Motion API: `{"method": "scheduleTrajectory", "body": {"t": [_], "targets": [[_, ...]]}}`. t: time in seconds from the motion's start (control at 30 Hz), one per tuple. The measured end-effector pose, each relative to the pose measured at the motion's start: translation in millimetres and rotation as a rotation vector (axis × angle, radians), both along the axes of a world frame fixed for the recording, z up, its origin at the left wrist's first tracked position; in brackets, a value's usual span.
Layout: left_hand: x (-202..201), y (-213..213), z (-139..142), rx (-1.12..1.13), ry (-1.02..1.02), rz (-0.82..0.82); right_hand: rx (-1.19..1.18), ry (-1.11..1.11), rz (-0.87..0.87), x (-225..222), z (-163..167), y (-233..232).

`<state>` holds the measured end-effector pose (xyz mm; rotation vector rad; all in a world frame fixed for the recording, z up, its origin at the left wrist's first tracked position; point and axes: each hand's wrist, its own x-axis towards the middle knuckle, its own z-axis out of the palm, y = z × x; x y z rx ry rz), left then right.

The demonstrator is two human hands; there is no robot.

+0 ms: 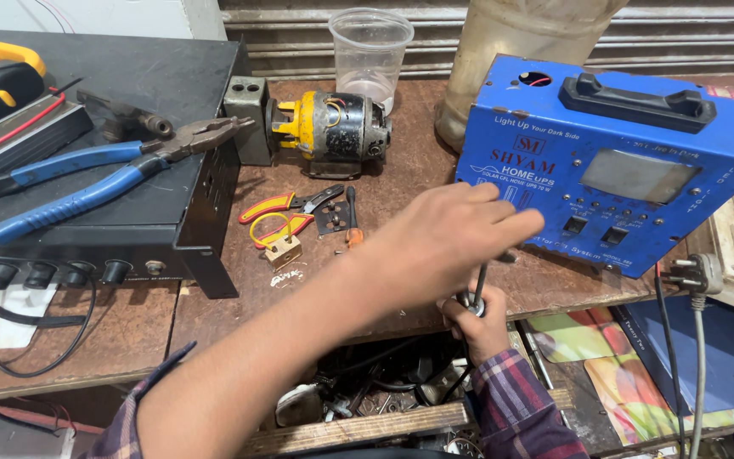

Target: The person disassembles a white electrical component on a workbench using a screwdriver, then retrieves a cylindrical metal part from a drawer and repeatedly rubs its surface with a small metal piece. The person places the disassembled component into the drawer and continues rubbing the metal part.

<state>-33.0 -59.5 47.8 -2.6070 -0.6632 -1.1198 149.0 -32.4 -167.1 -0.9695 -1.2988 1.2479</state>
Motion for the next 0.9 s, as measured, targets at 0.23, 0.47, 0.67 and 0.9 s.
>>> {"method": "scheduleTrajectory", "body": {"t": [0.23, 0.47, 0.67, 0.9], "targets": [[59.7, -28.9, 3.1, -0.264, -0.015, 0.886, 0.237, 0.031, -0.024, -9.3, 8.6, 11.4], [25.6, -36.2, 10.7, -0.416, -0.135, 0.518, 0.150, -0.010, -0.024, -0.8, 4.5, 6.6], [6.2, -29.6, 4.2, -0.160, -0.280, 0.187, 0.052, 0.015, 0.030, 5.3, -7.0, 7.0], [-22.8, 0.4, 2.2, -0.225, -0.219, -0.169, -0.019, 0.010, 0.028, -1.4, 16.6, -1.5]]}}
